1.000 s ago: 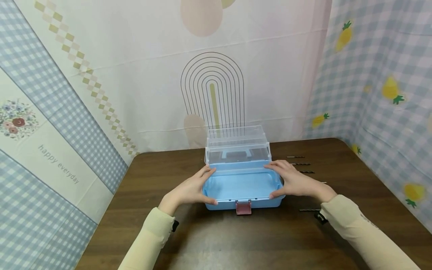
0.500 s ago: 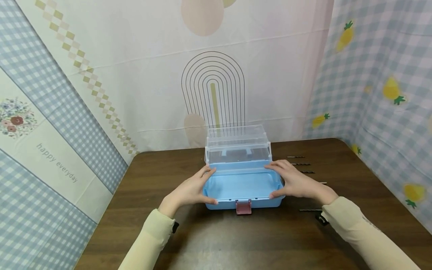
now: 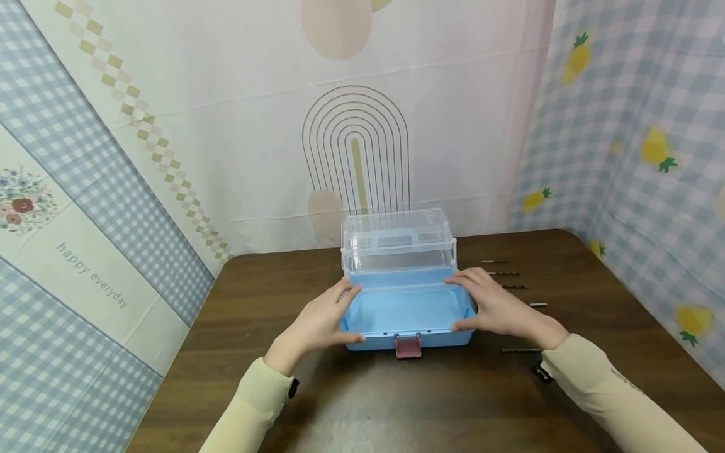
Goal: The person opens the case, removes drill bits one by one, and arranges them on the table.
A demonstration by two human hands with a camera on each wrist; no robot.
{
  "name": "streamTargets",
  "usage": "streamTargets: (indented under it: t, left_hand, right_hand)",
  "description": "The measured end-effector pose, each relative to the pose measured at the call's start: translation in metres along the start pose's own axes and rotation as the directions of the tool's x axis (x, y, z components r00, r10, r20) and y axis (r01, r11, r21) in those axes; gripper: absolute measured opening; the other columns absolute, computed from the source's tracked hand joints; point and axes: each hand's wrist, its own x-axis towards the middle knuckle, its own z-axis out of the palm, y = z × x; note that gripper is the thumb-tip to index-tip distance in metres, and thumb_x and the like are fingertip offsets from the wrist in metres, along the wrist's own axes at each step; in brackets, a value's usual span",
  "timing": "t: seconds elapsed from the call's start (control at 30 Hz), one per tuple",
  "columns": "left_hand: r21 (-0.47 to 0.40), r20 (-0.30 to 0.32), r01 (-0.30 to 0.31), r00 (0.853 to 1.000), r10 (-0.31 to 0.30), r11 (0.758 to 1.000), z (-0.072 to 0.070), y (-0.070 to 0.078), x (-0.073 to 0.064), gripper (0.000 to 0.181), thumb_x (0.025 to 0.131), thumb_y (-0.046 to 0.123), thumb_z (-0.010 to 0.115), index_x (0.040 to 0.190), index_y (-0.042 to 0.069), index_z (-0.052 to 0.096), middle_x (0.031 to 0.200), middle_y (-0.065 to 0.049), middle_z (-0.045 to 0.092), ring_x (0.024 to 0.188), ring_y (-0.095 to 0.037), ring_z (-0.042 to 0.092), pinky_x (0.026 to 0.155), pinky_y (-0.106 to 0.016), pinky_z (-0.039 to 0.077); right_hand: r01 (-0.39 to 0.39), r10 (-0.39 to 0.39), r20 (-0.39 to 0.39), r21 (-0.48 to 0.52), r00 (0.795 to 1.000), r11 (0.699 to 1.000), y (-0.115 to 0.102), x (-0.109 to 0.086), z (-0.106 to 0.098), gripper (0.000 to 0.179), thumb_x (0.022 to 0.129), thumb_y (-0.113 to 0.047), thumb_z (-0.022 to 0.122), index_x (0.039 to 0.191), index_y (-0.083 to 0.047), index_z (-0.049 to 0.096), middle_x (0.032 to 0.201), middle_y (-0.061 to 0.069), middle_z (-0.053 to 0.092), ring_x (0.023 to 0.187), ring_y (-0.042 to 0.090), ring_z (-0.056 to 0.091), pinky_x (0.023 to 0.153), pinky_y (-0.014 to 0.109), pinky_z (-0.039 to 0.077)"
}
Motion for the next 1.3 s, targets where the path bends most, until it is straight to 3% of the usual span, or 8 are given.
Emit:
streamTargets:
  t: [0.47,0.73,1.3]
  left_hand:
    - [0.107,-0.073,-0.008,0.997,0.016,0.994,0.003,0.009,-0.004,0.089,0.083,0.054,0.079,0.148,0.004,0.046,0.148,-0.016,0.047,0.143,-0.032,0.039,0.106,-0.046,0.044]
    - [0.125,-0.160,-0.043,0.985,0.063,0.991,0.008,0.011,-0.006,0.083,0.078,0.046,0.084,0.140,0.001,0.052,0.139,-0.019,0.054,0.137,-0.033,0.046,0.105,-0.043,0.046]
    - [0.147,-0.174,-0.049,0.982,0.075,0.988,0.009,0.012,-0.008,0.080,0.079,0.046,0.084,0.138,0.001,0.054,0.136,-0.018,0.056,0.135,-0.033,0.048,0.101,-0.043,0.049]
  right_hand:
    - [0.043,-0.048,-0.078,-0.064,0.996,0.997,-0.007,-0.006,0.003,0.080,0.074,-0.040,0.090,0.136,-0.003,0.057,0.133,0.010,0.055,0.126,0.032,0.045,0.099,0.055,0.043]
    - [0.091,-0.103,-0.115,-0.111,0.988,0.990,-0.009,-0.009,0.005,0.077,0.073,-0.038,0.091,0.134,-0.002,0.060,0.130,0.009,0.058,0.121,0.028,0.049,0.097,0.051,0.047]
    - [0.137,-0.160,-0.148,-0.159,0.976,0.978,-0.007,-0.011,0.008,0.075,0.073,-0.039,0.091,0.133,-0.004,0.061,0.127,0.007,0.059,0.118,0.026,0.050,0.094,0.048,0.048]
